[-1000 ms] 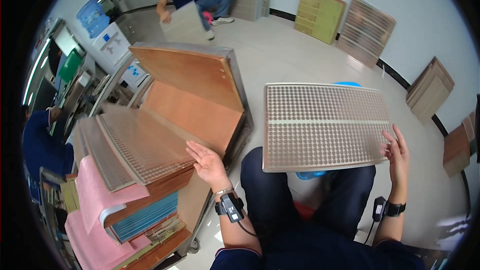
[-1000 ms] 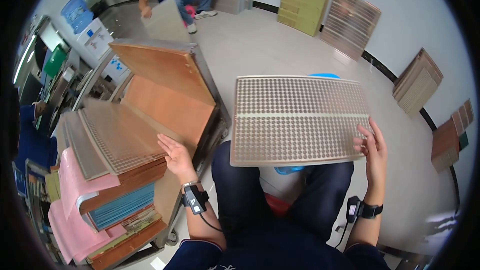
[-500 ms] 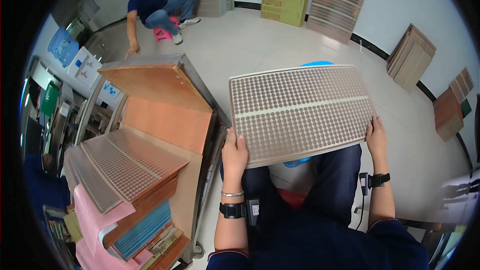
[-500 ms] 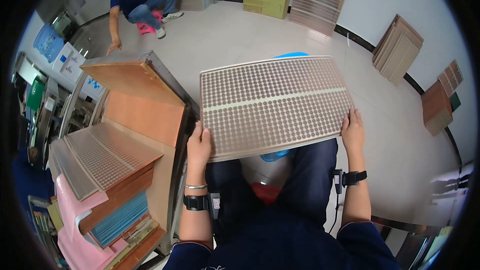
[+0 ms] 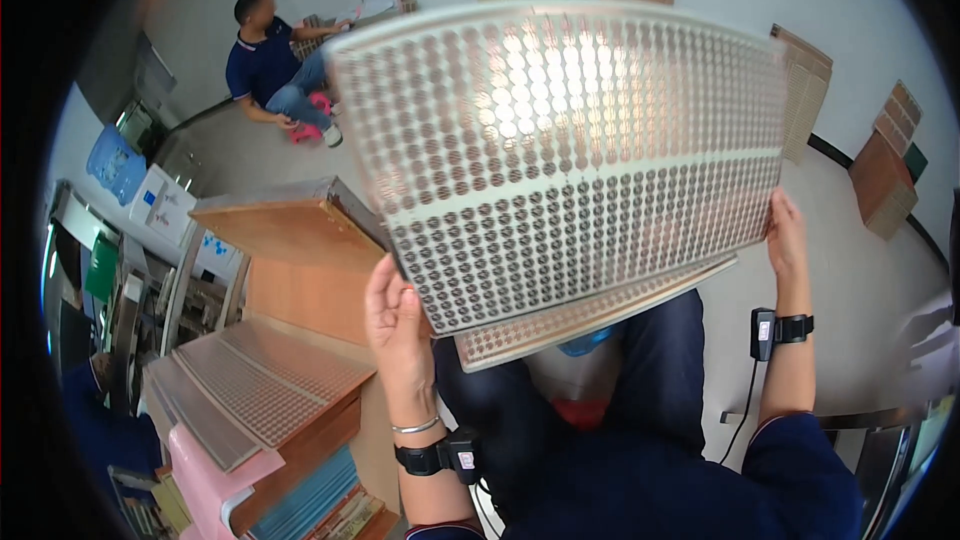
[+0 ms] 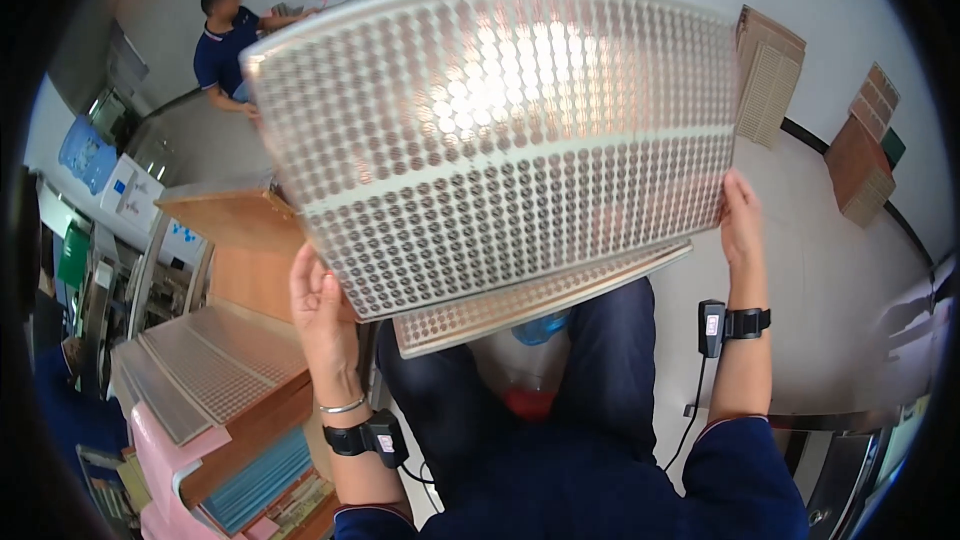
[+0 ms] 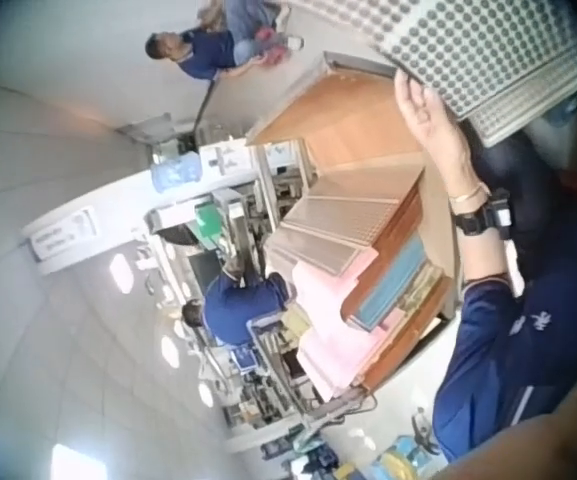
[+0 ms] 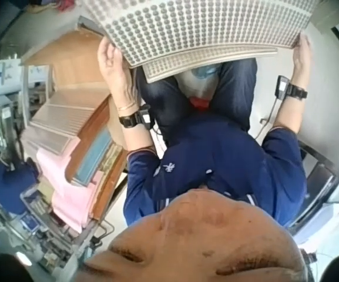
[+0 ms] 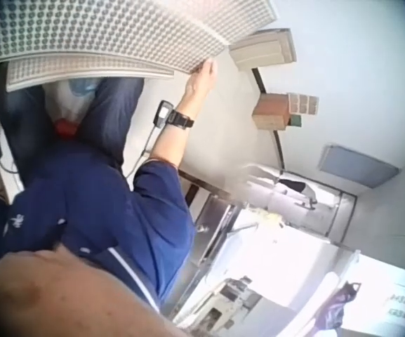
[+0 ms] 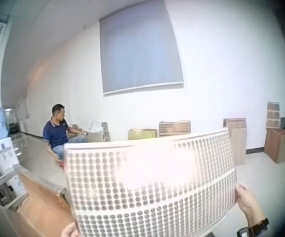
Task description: The recorder is inspecting large metallic mesh sheets by lifting them from a stack and holding them up to a light source.
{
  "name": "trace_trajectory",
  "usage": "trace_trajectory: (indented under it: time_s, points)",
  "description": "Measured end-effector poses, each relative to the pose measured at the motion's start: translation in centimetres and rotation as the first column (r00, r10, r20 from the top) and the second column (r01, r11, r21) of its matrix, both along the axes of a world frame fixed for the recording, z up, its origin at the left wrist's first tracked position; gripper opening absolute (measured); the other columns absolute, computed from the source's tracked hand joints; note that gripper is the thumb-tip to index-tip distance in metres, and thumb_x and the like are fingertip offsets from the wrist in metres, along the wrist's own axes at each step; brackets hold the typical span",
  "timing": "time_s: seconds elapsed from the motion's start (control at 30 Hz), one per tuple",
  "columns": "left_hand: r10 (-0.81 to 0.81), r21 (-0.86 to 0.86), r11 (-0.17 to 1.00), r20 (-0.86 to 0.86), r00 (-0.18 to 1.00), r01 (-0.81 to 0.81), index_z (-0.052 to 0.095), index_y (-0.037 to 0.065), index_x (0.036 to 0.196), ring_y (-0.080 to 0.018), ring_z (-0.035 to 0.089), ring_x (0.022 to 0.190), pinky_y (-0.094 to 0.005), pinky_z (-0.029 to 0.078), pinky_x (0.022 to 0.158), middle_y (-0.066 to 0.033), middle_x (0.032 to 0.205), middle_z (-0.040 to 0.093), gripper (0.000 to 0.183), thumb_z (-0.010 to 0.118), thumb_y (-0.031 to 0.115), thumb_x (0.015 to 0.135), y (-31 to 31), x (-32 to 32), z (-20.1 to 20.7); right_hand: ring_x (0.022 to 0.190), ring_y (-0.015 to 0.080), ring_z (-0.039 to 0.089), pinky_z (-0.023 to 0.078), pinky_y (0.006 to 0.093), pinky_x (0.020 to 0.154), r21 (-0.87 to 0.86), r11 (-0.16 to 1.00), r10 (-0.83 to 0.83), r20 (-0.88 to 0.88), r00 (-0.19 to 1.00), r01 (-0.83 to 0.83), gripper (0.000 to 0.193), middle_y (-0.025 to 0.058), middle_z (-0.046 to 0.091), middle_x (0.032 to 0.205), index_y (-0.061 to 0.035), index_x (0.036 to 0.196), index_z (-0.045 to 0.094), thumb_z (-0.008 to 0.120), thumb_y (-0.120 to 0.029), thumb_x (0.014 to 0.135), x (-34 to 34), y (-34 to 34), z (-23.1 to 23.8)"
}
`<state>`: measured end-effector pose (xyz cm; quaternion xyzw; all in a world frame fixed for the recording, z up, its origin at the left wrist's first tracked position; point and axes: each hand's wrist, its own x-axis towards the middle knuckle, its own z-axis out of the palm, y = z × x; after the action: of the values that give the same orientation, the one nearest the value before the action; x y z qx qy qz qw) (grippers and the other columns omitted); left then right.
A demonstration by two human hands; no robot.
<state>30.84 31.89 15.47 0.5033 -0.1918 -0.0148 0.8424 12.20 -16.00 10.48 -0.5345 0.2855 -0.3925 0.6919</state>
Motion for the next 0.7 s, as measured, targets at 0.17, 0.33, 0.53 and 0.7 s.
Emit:
trace_trajectory:
  time_s: [0.17, 0.33, 0.53, 0.7]
  points:
    - [0.063, -0.092, 0.994, 0.1, 0.993, -0.054, 0.036, 0.003, 0.127, -0.0154, 0.051, 0.107, -0.0312, 0.04, 0.093, -0.0088, 0.117, 0.054, 0.041, 0.05, 0.003, 0.089, 0.1, 0.6, 3.4, 0.096, 0.0102, 0.055, 0.042, 0.0246, 0.087, -0.185, 0.982, 0.036, 0.355, 0.934, 0.033, 0.028, 0.004, 0.059, 0.107, -0.0014, 0.115, 0.054, 0.054, -0.016, 0.091, -0.7, 1.4, 7.6]
    - [0.157, -0.128, 0.982, 0.149, 0.976, -0.139, 0.035, 0.005, 0.128, -0.0153, 0.05, 0.107, -0.0344, 0.039, 0.093, -0.0055, 0.117, 0.053, 0.044, 0.053, 0.006, 0.088, -0.4, 0.7, 4.9, 0.094, 0.0088, 0.054, 0.041, 0.0246, 0.088, -0.239, 0.969, 0.044, 0.434, 0.9, 0.068, 0.027, 0.0026, 0.059, 0.108, -0.003, 0.116, 0.054, 0.053, -0.016, 0.091, -1.9, 2.8, 10.4]
    - [0.148, -0.137, 0.983, 0.202, 0.968, -0.122, 0.035, 0.005, 0.129, -0.0166, 0.049, 0.108, -0.035, 0.038, 0.094, -0.007, 0.118, 0.052, 0.044, 0.053, 0.007, 0.088, -0.4, 0.9, 5.1, 0.095, 0.0089, 0.054, 0.041, 0.0251, 0.088, -0.264, 0.961, 0.051, 0.458, 0.887, 0.082, 0.028, 0.0018, 0.06, 0.106, -0.0031, 0.116, 0.054, 0.052, -0.017, 0.092, -3.0, 3.2, 11.0]
    - [0.146, -0.128, 0.985, 0.219, 0.965, -0.12, 0.034, 0.006, 0.13, -0.0187, 0.047, 0.112, -0.0368, 0.037, 0.095, -0.0086, 0.121, 0.049, 0.046, 0.054, 0.009, 0.089, 0.4, 1.6, 4.3, 0.092, 0.0095, 0.056, 0.044, 0.0269, 0.084, -0.285, 0.955, 0.063, 0.446, 0.893, 0.075, 0.027, 0.0027, 0.061, 0.104, -0.0034, 0.115, 0.055, 0.053, -0.017, 0.091, -2.5, 5.4, 12.1]
